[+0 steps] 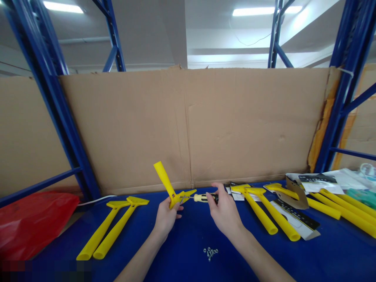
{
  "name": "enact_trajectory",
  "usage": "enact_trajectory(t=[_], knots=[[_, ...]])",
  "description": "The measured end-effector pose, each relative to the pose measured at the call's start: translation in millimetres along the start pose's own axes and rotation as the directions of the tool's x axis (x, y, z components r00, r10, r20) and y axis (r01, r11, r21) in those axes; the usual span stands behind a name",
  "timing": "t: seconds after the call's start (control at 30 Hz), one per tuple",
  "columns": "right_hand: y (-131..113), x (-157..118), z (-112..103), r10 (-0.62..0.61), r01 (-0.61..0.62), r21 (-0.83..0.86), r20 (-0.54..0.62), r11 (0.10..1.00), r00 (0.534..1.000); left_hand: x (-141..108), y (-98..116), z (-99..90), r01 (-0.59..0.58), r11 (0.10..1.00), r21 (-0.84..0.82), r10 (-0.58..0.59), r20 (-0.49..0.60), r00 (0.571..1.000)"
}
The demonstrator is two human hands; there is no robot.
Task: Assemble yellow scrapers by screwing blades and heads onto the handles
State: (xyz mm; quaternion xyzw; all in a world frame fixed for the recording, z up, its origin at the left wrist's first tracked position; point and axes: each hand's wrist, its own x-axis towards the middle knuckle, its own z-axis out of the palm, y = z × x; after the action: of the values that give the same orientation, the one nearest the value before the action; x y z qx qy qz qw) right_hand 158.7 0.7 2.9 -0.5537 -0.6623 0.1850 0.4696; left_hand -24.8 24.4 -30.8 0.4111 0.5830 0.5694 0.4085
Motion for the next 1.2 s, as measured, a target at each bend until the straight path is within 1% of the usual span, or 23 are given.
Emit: enact_trajectory(t=[0.1,0.17,0.27,0.33,0.4,0.47,0.6,0.7,0.77,0.83,0.93,1.0,1.2], knots=[[-0.2,0.3,-0.7,0.009,-0.008,-0.072,0.02,0.997,1.0,-0.6,0.6,0.0,-0.002,1.0,0.014,0.002,-0.002,1.0],[-1.6,-0.3,-0.9,-0.008,0.008,-0.073,-0.003,0.997,1.0,-0.6,0.6,-0.2,-0.011,1.0,0.02,0.011,0.004,1.0],[-3.5,-1.2,-1.2,-0.054,0.054,0.0,-0.039,0.999,0.998,-0.2,0.5,-0.7,-0.014,1.0,0.015,0.014,0.003,1.0],[-3.6,-1.1,-1.9,-0.078,0.078,0.084,-0.006,0.993,0.997,-0.1,0.8,-0.7,-0.006,1.0,0.001,0.006,-0.004,1.0],[-2.8,-0.3,-2.7,-0.092,0.088,0.126,0.023,0.988,0.996,-0.5,1.2,-0.3,-0.004,1.0,-0.006,0.004,-0.006,1.0],[-1.4,0.8,-3.3,-0.077,0.075,0.095,0.016,0.993,0.997,-0.8,1.1,0.1,-0.014,1.0,-0.001,0.014,-0.003,1.0],[0.7,1.4,-3.2,-0.029,0.029,-0.02,0.003,0.999,1.0,0.2,-1.4,0.6,-0.023,1.0,-0.015,0.023,-0.006,1.0],[1.2,0.3,-2.1,-0.027,0.028,-0.06,0.013,0.998,1.0,2.2,-3.7,0.1,-0.019,0.999,-0.034,0.019,-0.013,1.0],[1.4,-0.5,-1.4,-0.041,0.04,-0.069,-0.008,0.997,0.999,3.1,-4.1,-0.3,-0.014,0.999,-0.037,0.014,-0.013,1.0],[1.7,-0.6,-1.4,-0.065,0.065,-0.028,-0.023,0.998,0.998,3.2,-3.6,-0.5,-0.008,0.999,-0.031,0.008,-0.013,1.0],[2.2,0.2,-2.3,-0.086,0.083,0.112,0.021,0.99,0.996,2.2,-2.2,-0.1,-0.01,1.0,-0.016,0.01,-0.008,1.0],[2.3,1.0,-3.1,-0.085,0.078,0.146,0.043,0.986,0.995,1.3,-1.8,0.3,-0.014,1.0,-0.014,0.014,-0.006,1.0],[-0.5,0.9,-4.2,-0.028,0.029,-0.025,0.017,0.999,0.999,1.3,-3.3,0.4,-0.023,1.0,-0.021,0.023,-0.009,1.0]])
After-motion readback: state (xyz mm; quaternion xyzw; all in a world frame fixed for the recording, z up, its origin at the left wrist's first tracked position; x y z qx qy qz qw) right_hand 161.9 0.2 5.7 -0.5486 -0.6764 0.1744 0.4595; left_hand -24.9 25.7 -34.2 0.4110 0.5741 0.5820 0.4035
